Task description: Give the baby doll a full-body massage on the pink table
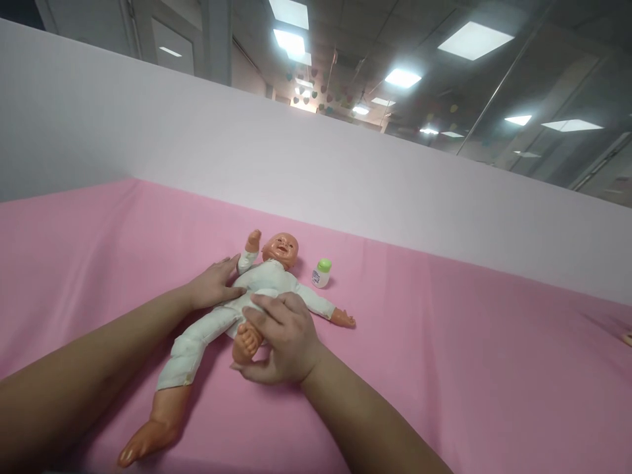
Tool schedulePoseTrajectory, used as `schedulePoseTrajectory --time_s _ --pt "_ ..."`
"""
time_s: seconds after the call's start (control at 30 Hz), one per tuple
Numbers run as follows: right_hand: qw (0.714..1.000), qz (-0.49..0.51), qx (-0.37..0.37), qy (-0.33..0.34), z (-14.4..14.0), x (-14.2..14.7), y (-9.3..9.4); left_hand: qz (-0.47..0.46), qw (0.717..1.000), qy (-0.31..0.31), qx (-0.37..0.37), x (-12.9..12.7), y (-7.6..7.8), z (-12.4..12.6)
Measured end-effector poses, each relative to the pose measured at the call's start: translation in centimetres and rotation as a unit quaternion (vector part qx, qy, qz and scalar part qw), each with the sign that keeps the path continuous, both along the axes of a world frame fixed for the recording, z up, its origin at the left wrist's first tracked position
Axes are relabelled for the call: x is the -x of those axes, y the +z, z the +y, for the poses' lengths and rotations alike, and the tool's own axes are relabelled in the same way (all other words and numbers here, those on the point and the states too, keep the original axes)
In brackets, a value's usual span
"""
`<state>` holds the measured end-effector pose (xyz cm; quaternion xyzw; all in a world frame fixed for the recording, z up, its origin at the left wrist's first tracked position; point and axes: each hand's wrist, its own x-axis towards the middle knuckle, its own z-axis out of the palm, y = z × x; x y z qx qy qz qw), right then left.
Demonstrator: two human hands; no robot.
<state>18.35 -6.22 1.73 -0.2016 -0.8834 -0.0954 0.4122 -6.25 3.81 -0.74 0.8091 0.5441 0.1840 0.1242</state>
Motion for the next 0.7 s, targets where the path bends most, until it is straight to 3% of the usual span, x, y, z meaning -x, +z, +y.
schedulePoseTrajectory --time_s 0.13,0.23,0.37,0.53,0.7 --pt "0.992 -0.003 0.025 0.121 -2.3 1.4 0.6 0.034 0.997 0.033 0.066 1.0 -0.4 0.6" --pt "0.980 -0.051 0.067 0.179 -3.6 2.6 -0.1 0.054 0.993 0.056 0.087 1.2 -0.7 0.8" --pt "0.968 -0.168 0.091 0.164 -4.7 3.4 -2.0 0.060 0.992 0.067 0.092 0.9 -0.8 1.0" --pt "0.966 -0.208 0.071 0.136 -5.1 3.9 -3.7 0.058 0.991 0.079 0.094 0.8 -1.1 1.4" --pt "0.970 -0.158 0.075 0.166 -4.8 3.8 -2.4 -0.016 0.992 0.097 0.083 0.9 -0.7 0.8"
